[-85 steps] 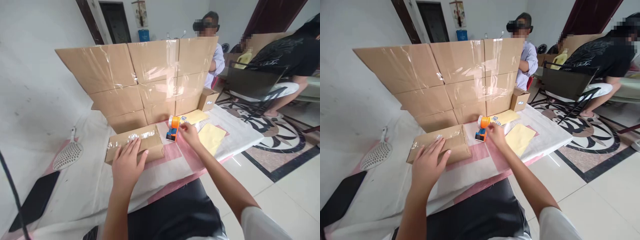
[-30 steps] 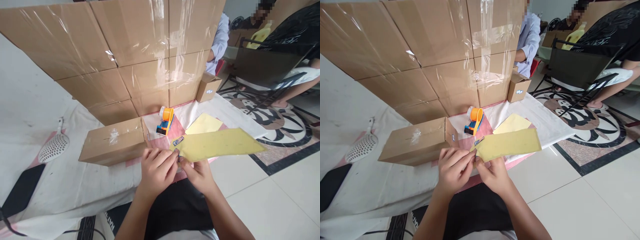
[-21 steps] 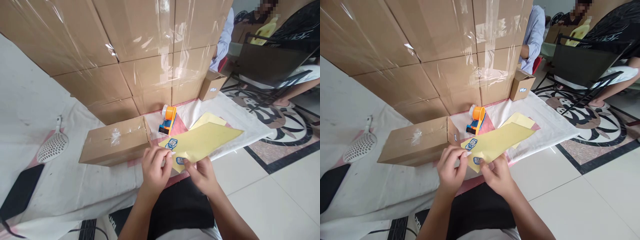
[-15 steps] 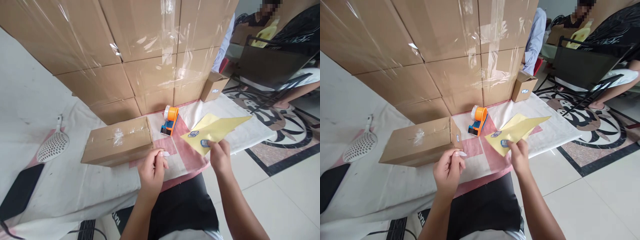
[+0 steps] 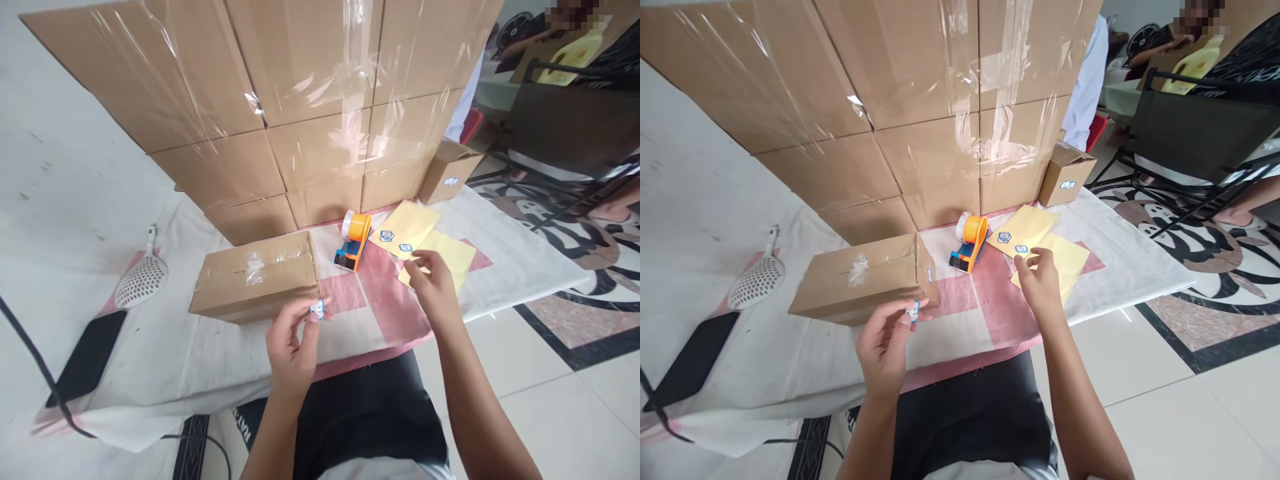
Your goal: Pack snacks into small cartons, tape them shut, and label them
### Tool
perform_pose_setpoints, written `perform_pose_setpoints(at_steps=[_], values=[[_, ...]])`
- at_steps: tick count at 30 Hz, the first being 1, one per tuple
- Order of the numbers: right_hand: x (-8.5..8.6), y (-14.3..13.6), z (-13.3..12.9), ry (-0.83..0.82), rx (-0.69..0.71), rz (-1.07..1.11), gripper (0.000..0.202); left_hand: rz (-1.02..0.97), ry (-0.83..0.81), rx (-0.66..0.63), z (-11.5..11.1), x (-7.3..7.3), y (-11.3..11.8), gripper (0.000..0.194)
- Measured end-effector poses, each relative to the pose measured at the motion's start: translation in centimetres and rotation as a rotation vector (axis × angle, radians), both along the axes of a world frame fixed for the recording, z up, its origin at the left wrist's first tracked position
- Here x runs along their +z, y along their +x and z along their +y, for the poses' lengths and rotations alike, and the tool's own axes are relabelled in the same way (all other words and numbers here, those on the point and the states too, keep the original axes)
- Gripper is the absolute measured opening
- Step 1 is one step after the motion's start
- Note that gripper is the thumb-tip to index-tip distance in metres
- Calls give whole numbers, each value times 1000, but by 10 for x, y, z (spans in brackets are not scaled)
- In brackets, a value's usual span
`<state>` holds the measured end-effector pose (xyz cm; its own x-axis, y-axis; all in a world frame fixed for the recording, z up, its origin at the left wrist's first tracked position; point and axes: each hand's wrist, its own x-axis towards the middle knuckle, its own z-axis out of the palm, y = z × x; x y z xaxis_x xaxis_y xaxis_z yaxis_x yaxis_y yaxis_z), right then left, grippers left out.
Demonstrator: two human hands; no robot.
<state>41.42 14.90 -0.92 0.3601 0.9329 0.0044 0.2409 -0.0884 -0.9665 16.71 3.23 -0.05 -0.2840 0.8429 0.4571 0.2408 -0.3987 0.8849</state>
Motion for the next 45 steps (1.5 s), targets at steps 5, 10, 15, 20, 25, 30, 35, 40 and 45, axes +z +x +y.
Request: perform_pose_setpoints(at_steps=[5, 10, 15, 20, 25, 30, 35, 40, 45], values=[[25, -44, -65, 253, 555, 84, 19, -3, -109, 0, -7, -1, 5, 28], [35, -76, -68, 365, 804, 61, 9, 89, -109, -76, -13, -8, 9, 38], [30, -76, -65, 234, 855, 34, 9, 262, -65, -74, -17, -10, 9, 42], [23, -72, -68, 207, 908, 106, 11, 452, -29, -31, -20, -11, 9, 41], [20, -73, -71, 264, 877, 194, 5, 664, 53, 83, -21, -14, 7, 39], [21, -71, -73, 262, 881, 290, 5, 727, 89, 102, -18, -15, 7, 37], [15, -64, -60, 234, 906, 322, 6, 643, -27, 105, -18, -20, 12, 43], [3, -61, -3, 128, 997, 346, 4, 545, 157, 493, -13, -17, -22, 22], [-9, -80, 51, 230, 1198, 329, 10, 866, 251, 526, 22, 6, -68, 19]])
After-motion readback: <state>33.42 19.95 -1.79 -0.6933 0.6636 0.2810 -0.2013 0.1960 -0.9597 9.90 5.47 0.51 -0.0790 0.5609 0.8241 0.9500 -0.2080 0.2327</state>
